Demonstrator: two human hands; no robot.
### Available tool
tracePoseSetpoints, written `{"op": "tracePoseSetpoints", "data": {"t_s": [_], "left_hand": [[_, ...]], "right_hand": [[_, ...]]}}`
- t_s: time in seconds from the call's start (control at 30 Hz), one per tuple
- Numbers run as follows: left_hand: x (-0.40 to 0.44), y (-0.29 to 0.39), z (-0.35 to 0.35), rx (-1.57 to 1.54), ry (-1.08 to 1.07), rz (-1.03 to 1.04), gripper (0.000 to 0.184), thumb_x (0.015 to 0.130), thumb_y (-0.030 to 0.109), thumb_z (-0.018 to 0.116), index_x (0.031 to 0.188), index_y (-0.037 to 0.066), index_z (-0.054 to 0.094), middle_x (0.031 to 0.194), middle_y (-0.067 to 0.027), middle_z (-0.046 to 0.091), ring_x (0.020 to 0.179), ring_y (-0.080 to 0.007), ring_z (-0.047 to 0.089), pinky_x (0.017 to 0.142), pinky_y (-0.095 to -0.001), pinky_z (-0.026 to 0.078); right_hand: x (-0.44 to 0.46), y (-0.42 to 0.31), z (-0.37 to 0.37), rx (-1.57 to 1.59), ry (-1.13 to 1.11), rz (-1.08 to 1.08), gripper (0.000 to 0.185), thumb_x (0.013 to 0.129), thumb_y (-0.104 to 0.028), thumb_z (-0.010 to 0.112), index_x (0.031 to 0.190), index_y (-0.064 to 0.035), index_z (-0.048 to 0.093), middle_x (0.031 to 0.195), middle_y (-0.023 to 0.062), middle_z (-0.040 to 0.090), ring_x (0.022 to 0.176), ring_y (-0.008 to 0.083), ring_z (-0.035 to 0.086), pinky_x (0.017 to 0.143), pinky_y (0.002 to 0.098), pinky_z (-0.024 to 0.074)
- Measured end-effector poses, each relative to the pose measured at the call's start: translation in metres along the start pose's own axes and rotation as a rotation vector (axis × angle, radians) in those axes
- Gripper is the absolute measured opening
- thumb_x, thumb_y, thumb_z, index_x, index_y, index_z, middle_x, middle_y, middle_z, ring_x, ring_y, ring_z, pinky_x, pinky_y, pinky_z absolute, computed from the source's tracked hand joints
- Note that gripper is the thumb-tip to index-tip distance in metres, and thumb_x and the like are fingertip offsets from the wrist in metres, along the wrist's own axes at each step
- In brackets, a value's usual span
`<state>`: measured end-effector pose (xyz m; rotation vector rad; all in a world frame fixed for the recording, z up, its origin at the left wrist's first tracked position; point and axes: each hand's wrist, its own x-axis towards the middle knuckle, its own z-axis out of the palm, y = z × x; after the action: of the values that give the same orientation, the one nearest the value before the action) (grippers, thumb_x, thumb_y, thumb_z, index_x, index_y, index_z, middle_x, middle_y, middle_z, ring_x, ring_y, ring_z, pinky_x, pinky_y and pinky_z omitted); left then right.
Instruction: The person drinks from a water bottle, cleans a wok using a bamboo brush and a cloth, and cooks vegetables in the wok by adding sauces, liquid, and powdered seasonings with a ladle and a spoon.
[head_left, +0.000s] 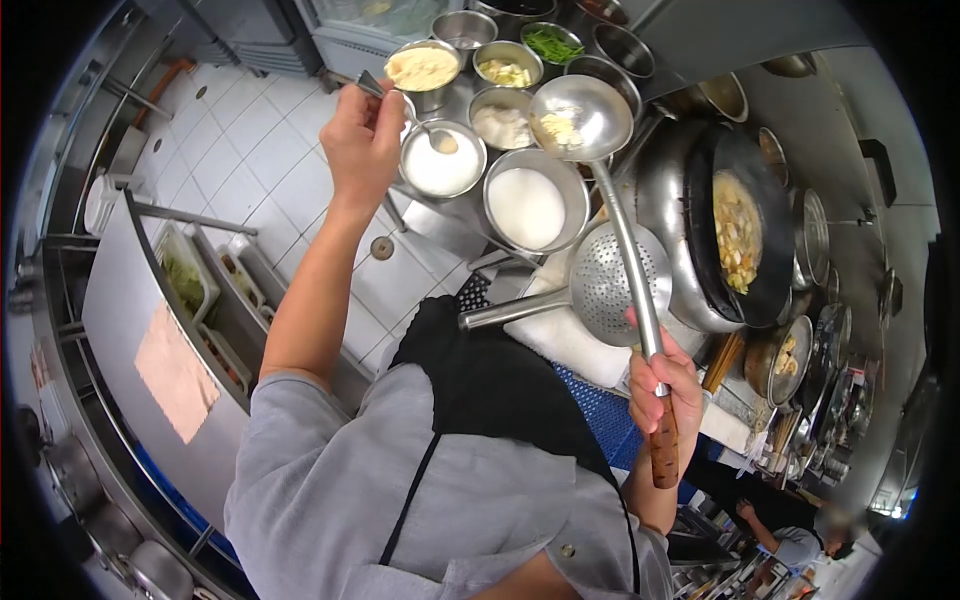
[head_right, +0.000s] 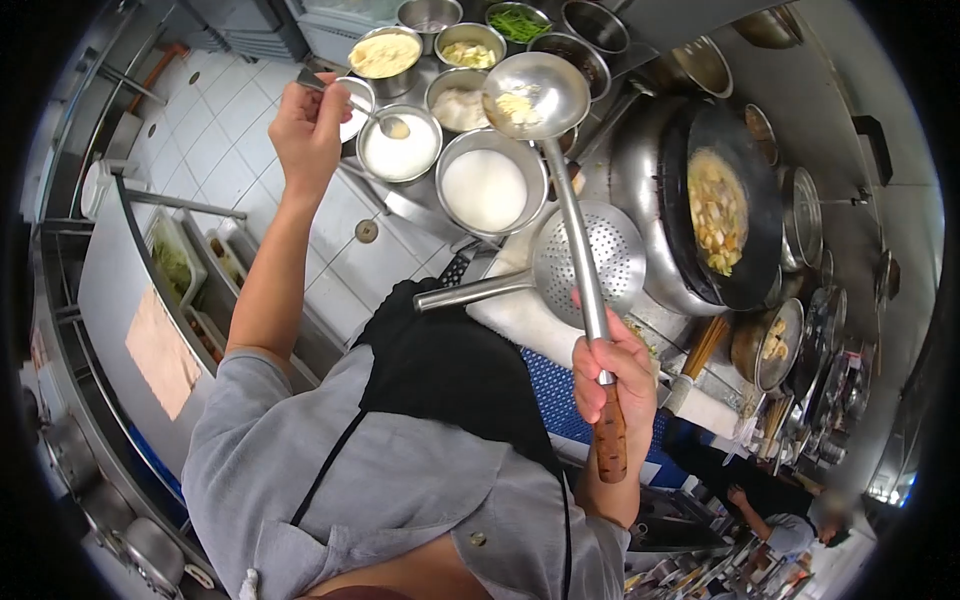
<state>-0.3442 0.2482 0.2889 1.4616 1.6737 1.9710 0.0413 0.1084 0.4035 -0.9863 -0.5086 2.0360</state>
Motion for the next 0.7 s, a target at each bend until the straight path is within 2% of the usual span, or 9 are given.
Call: {"op": "tracePoseSetpoints", "data": {"t_s": [0.03, 0.17, 0.27, 0.3, 0.4, 0.53, 0.63, 0.7], "left_hand": [[-0.007, -0.003, -0.005, 0.03, -0.016, -0.049, 0.01, 0.093, 0.005, 0.065, 0.1, -0.002, 0.064, 0.079, -0.005, 0.068, 0.069, -0.0078, 0.065, 0.063, -0.0229, 0.055], [-0.02, -0.007, -0.007, 0.098, -0.021, 0.011, 0.009, 0.092, 0.006, 0.066, 0.098, -0.001, 0.064, 0.078, -0.004, 0.068, 0.069, -0.0067, 0.065, 0.062, -0.0221, 0.055], [-0.025, -0.009, -0.001, 0.032, -0.015, 0.071, 0.01, 0.087, 0.005, 0.07, 0.094, 0.001, 0.064, 0.077, -0.0078, 0.069, 0.064, -0.0136, 0.067, 0.059, -0.0267, 0.052], [-0.026, -0.006, -0.003, 0.102, -0.069, 0.1, 0.011, 0.087, 0.005, 0.071, 0.093, 0.0, 0.063, 0.077, -0.0099, 0.07, 0.066, -0.0178, 0.069, 0.06, -0.0284, 0.053], [-0.034, -0.017, 0.004, 0.042, -0.115, 0.112, 0.011, 0.087, 0.005, 0.07, 0.093, 0.0, 0.062, 0.075, -0.0104, 0.069, 0.065, -0.0197, 0.069, 0.06, -0.0289, 0.053], [-0.043, -0.027, 0.012, -0.029, -0.147, 0.004, 0.009, 0.088, 0.005, 0.068, 0.093, -0.002, 0.062, 0.075, -0.0102, 0.07, 0.065, -0.0162, 0.069, 0.059, -0.0277, 0.053], [-0.043, -0.033, 0.016, -0.127, -0.114, -0.236, 0.009, 0.092, 0.004, 0.064, 0.094, -0.004, 0.062, 0.077, -0.0096, 0.068, 0.066, -0.0126, 0.068, 0.06, -0.0264, 0.057], [-0.038, -0.039, 0.017, -0.144, -0.09, -0.381, 0.01, 0.092, 0.005, 0.063, 0.094, -0.005, 0.062, 0.077, -0.0102, 0.068, 0.065, -0.0136, 0.067, 0.058, -0.0267, 0.057]], "right_hand": [[0.0, 0.001, -0.001, -0.01, 0.008, 0.006, 0.058, 0.095, -0.007, 0.054, 0.146, 0.0064, 0.031, 0.071, 0.0091, 0.052, 0.041, 0.0108, 0.05, 0.032, 0.0249, 0.0432], [0.0, 0.002, -0.002, -0.044, 0.014, 0.002, 0.059, 0.095, -0.007, 0.055, 0.146, 0.0065, 0.031, 0.07, 0.009, 0.052, 0.041, 0.0109, 0.05, 0.032, 0.0248, 0.0431], [0.0, 0.004, 0.0, -0.037, -0.001, -0.006, 0.059, 0.094, -0.007, 0.055, 0.146, 0.0069, 0.031, 0.07, 0.009, 0.052, 0.04, 0.011, 0.049, 0.031, 0.0246, 0.0426], [-0.001, 0.004, 0.001, -0.031, -0.003, -0.012, 0.059, 0.094, -0.007, 0.055, 0.146, 0.007, 0.031, 0.07, 0.0089, 0.052, 0.04, 0.011, 0.049, 0.031, 0.0246, 0.0424], [-0.004, 0.005, 0.003, -0.061, -0.004, -0.021, 0.06, 0.093, -0.007, 0.056, 0.146, 0.0077, 0.031, 0.069, 0.0088, 0.052, 0.039, 0.0107, 0.048, 0.031, 0.0244, 0.0418], [-0.009, 0.006, 0.004, -0.065, -0.019, -0.031, 0.06, 0.093, -0.006, 0.056, 0.146, 0.0081, 0.031, 0.068, 0.0087, 0.052, 0.039, 0.0107, 0.049, 0.031, 0.0245, 0.0413], [-0.01, 0.008, 0.005, -0.078, -0.011, -0.041, 0.06, 0.093, -0.006, 0.056, 0.146, 0.0079, 0.031, 0.068, 0.0087, 0.052, 0.039, 0.0108, 0.048, 0.031, 0.0244, 0.0413], [-0.01, 0.008, 0.006, -0.1, 0.005, -0.039, 0.06, 0.093, -0.007, 0.056, 0.146, 0.0076, 0.031, 0.068, 0.0086, 0.052, 0.039, 0.0109, 0.048, 0.031, 0.0241, 0.0416]]}}
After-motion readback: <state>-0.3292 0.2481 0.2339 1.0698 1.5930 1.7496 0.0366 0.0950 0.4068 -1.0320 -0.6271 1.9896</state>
